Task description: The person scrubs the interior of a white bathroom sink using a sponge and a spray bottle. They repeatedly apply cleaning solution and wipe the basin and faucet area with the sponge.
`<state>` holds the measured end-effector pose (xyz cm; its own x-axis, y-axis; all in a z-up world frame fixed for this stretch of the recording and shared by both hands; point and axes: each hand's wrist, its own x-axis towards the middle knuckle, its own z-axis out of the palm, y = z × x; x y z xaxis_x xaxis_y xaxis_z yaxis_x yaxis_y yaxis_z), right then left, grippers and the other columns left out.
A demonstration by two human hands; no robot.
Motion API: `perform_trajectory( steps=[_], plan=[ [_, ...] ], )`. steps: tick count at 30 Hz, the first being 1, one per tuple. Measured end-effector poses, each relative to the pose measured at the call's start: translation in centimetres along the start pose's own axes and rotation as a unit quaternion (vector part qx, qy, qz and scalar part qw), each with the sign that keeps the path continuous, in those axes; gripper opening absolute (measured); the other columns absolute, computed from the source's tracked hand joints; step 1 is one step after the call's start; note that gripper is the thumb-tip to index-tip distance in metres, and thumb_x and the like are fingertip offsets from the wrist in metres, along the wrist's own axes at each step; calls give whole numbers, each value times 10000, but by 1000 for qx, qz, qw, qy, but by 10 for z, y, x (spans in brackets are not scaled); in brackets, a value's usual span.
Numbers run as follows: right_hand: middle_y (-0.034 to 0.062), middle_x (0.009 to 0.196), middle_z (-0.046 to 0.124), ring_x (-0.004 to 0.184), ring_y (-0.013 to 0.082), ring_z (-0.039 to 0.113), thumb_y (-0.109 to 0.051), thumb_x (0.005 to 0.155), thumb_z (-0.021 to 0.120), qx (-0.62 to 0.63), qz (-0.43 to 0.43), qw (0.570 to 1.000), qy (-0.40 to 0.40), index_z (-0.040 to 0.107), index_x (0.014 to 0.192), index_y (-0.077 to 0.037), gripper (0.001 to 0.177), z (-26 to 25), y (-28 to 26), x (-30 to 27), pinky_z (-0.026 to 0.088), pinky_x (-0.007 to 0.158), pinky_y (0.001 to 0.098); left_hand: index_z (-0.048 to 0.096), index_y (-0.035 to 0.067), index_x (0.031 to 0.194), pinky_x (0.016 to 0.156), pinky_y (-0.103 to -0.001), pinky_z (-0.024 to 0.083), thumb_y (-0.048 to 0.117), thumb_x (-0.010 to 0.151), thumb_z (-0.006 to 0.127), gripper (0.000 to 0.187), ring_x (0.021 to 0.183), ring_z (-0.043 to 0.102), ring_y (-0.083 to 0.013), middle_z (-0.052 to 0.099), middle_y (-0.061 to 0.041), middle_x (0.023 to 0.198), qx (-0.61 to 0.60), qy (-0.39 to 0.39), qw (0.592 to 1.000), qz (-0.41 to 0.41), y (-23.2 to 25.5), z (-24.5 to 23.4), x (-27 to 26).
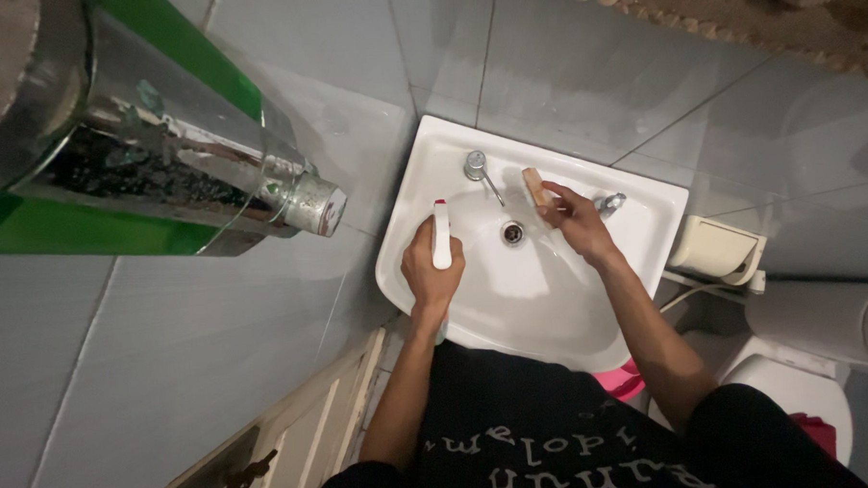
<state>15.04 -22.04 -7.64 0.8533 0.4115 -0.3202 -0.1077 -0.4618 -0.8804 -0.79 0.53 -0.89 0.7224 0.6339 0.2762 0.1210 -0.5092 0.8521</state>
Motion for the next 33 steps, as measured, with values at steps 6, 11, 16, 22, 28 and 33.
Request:
perform_trajectory(
  steps=[6, 11, 16, 22, 28, 33],
  plan=[
    [74, 1089, 695, 951, 167, 647, -276, 955, 695, -16, 24, 1000, -3, 575, 1477, -164, 547, -2, -11, -2, 516, 840, 304, 718, 55, 891, 676, -451, 548, 177, 898, 706, 123, 718, 717, -387, 708, -173, 745, 9, -21, 996, -81, 2, -2, 1],
    [87, 1085, 693, 931, 172, 645, -235, 952, 703, -1, 18, 1000, 0, 559, 1492, -143, 566, 0, -7, 0, 517, 837, 321, 718, 36, 989, 670, -449, 547, 146, 872, 676, 165, 737, 705, -399, 716, -173, 800, -17, 22, 1000, 2, 11, -7, 4],
    [130, 1188, 674, 1004, 226, 642, -165, 939, 700, -27, -35, 999, 27, 493, 1515, -104, 615, 2, -7, 7, 513, 890, 374, 709, 42, 878, 638, -430, 542, 159, 886, 684, 120, 658, 715, -363, 695, -159, 707, -25, -22, 997, -67, 12, -11, 4],
    [240, 1229, 637, 1086, 389, 624, -56, 931, 696, -201, -194, 954, 105, 572, 1443, -45, 528, 16, -39, 28, 499, 941, 449, 707, 31, 895, 638, -419, 548, 130, 880, 672, 106, 677, 717, -352, 702, -157, 739, -35, -15, 999, -38, 8, -14, 4],
    [269, 1214, 622, 1093, 445, 588, 58, 814, 697, -348, -326, 871, 118, 662, 1336, -40, 532, 51, -82, 62, 483, 957, 502, 721, 22, 966, 673, -420, 560, 118, 877, 663, 144, 724, 728, -358, 722, -167, 799, -44, -15, 998, -30, 7, -19, 1],
    [207, 1160, 626, 1105, 393, 587, -15, 708, 720, -481, -306, 815, 107, 702, 1253, -78, 549, 90, -78, 113, 467, 985, 486, 729, 23, 1036, 678, -420, 566, 132, 880, 688, 195, 732, 733, -367, 721, -175, 797, -49, -8, 998, -45, 5, -19, 0]
  ],
)
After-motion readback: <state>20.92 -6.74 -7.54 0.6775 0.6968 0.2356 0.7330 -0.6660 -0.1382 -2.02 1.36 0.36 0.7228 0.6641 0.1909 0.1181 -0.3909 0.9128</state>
